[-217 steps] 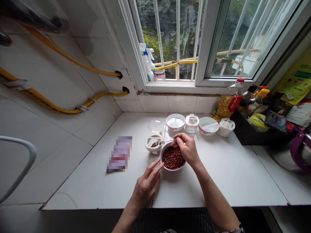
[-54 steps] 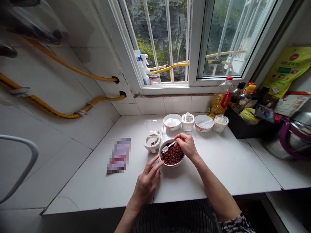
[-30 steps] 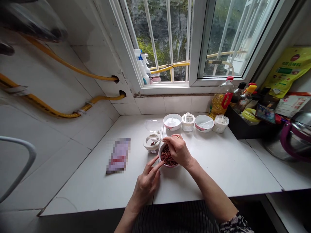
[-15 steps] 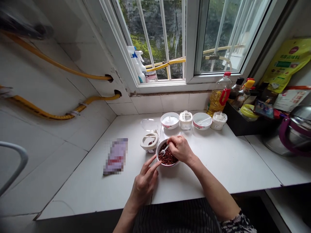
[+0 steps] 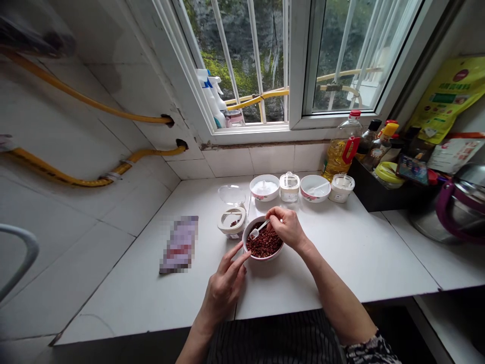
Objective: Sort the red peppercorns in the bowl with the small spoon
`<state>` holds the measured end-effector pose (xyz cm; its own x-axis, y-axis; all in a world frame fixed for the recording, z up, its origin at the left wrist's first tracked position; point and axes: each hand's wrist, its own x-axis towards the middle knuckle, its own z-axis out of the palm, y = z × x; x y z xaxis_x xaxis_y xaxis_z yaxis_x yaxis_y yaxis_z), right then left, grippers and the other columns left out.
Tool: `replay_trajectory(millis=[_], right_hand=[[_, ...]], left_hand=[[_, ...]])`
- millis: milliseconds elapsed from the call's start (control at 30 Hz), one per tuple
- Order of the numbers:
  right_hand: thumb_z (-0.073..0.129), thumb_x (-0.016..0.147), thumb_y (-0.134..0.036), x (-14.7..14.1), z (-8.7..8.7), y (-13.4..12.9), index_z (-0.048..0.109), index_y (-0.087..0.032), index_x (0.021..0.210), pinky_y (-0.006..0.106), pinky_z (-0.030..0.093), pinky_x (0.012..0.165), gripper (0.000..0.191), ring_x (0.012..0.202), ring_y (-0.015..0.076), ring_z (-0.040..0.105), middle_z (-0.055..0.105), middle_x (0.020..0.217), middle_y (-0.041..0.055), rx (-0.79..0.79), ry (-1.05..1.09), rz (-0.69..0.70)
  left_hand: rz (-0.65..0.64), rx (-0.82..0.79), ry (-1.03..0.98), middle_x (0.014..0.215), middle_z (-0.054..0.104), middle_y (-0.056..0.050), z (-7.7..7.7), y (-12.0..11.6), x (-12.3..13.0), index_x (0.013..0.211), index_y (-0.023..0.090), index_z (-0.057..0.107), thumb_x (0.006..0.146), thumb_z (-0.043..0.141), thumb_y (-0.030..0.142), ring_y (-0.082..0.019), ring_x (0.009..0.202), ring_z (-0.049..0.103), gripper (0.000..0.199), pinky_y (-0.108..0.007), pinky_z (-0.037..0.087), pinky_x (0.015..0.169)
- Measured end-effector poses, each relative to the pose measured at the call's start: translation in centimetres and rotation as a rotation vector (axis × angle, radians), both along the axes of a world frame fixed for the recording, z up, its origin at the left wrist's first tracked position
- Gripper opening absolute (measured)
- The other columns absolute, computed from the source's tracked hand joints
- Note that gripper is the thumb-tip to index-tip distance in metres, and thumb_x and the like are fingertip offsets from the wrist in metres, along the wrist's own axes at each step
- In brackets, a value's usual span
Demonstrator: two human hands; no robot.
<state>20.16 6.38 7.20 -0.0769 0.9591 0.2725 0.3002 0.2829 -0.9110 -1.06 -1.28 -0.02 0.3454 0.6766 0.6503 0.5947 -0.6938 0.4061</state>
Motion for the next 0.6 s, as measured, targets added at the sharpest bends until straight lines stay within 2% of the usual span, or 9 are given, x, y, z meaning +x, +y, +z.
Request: replay_trajectory(millis=[133, 300, 467, 600], right_hand=[[0.049, 0.082, -0.013, -0.03, -0.03, -0.08, 0.065, -0.021, 0.073, 0.034, 0.048, 0.081, 0.020, 0.068, 0.0182, 0.064, 0.067, 0.058, -0.0005, 0.194, -0.226, -0.008], [0.049, 0.085, -0.013, 0.01, -0.40, 0.00, 0.066, -0.022, 0.076, 0.036, 0.045, 0.088, 0.022, 0.075, 0.0198, 0.064, 0.068, 0.061, -0.0003, 0.233, -0.296, -0.030], [0.049, 0.084, -0.014, -0.02, -0.21, 0.00, 0.064, -0.022, 0.073, 0.035, 0.046, 0.085, 0.020, 0.067, 0.0182, 0.064, 0.067, 0.058, -0.0013, 0.182, -0.248, -0.036], [0.049, 0.082, -0.019, -0.03, -0.10, 0.05, 0.064, -0.021, 0.075, 0.030, 0.048, 0.065, 0.016, 0.056, 0.0159, 0.061, 0.066, 0.057, -0.0012, 0.001, -0.043, -0.042]], left_hand=[[0.007, 0.005, 0.004, 0.142, 0.054, -0.014, -0.05, 0.01, -0.05, 0.138, 0.024, 0.050, 0.096, 0.044, 0.004, -0.020, 0.115, 0.067, 0.047, -0.023, 0.062, 0.077], [-0.001, -0.003, 0.002, 0.142, 0.054, -0.015, 0.00, 0.03, -0.01, 0.138, 0.024, 0.050, 0.095, 0.044, 0.004, -0.018, 0.109, 0.070, 0.048, -0.022, 0.062, 0.076], [0.002, -0.001, -0.003, 0.141, 0.054, -0.015, 0.02, 0.01, 0.02, 0.138, 0.024, 0.050, 0.095, 0.044, 0.003, -0.020, 0.114, 0.067, 0.048, -0.022, 0.061, 0.076], [0.002, -0.007, -0.004, 0.142, 0.054, -0.014, -0.05, 0.01, 0.01, 0.137, 0.024, 0.050, 0.095, 0.044, 0.003, -0.018, 0.110, 0.069, 0.048, -0.021, 0.061, 0.075]])
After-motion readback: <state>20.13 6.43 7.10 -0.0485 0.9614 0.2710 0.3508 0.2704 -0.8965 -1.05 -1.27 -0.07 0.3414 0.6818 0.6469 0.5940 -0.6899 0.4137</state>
